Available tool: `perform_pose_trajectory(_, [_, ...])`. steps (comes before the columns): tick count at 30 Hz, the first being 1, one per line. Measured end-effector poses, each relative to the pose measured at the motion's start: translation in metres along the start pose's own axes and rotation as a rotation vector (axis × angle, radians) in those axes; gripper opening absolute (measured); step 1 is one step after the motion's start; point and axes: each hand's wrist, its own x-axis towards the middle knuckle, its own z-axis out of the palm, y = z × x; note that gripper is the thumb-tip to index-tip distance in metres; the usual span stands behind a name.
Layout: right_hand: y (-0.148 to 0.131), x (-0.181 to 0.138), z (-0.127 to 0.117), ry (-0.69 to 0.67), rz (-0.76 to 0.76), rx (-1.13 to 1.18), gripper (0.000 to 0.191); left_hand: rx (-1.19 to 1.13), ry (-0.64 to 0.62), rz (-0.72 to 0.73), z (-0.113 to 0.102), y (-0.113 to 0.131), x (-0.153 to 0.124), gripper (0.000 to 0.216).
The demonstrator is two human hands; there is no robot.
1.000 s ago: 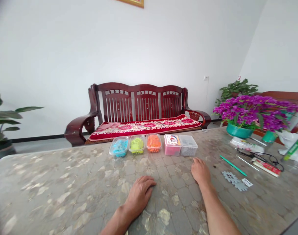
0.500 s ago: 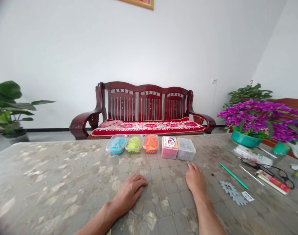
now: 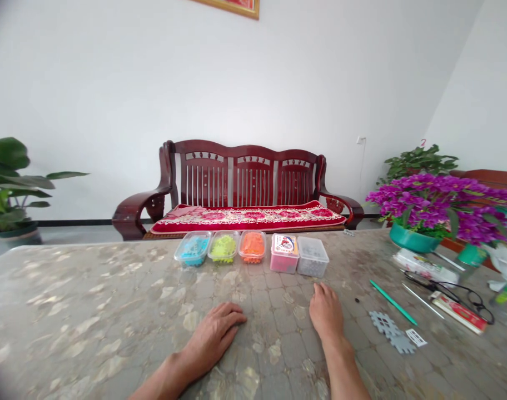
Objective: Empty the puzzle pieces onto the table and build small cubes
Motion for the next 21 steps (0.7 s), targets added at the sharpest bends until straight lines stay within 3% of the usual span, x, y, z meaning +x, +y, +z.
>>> perform_pose_trajectory(10, [-0.017,0.003,-0.016,-0.018,0.008,0.073,0.043,-0.039,-0.002,-0.002,0.000,0.000,0.002,0.032])
perform_pose_trajectory(17, [-0.018,0.009,-0.009,-0.013,-0.074,0.212,0.042,-0.143,0.033,-0.014,0.001,-0.003,0.006,0.029])
perform_pose_trajectory(21, [-0.020,0.010,-0.001,0.078,-0.136,0.314,0.041,-0.254,0.137,-0.145,0.001,-0.011,0.010,0.028])
